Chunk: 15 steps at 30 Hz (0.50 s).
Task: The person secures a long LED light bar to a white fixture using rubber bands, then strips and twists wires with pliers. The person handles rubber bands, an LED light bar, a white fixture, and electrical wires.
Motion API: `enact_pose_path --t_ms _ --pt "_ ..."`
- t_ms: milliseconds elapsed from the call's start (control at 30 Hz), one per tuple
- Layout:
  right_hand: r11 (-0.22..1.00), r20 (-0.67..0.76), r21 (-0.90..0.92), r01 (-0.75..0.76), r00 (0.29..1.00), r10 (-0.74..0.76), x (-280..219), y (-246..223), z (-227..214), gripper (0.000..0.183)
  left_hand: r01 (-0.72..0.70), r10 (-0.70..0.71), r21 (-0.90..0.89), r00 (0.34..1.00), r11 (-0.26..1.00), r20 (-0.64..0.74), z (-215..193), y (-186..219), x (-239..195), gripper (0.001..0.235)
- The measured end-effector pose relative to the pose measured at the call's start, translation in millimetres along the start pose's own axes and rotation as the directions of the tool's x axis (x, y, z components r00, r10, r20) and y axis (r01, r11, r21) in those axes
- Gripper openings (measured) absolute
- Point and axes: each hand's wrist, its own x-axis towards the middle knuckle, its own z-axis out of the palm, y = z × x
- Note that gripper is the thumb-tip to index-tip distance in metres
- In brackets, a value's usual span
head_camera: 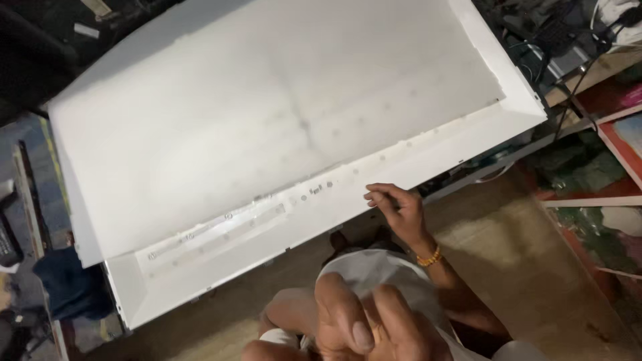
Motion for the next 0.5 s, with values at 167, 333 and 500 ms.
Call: enact_pose_path --t_ms 167,333,500 --pt "0.990 -0.063 -0.106 0.088 0.993 -0.095 41 7 -47 0.025 0.081 -0.067 -0.052 0.970 0.995 0.232 -49 -23 31 0.006" --pt "0.967 -0.168 -0.200 0.155 0.967 -0.190 141 52 -142 0.021 -0.272 -0.052 0.524 0.851 0.807 0.522 -83 -47 130 0.034" --pt "0.830 -0.195 -0.508 0.233 0.907 -0.374 343 142 -264 0.012 -0.098 -0.070 0.982 0.994 -0.161 0.088 -153 -81 232 0.035"
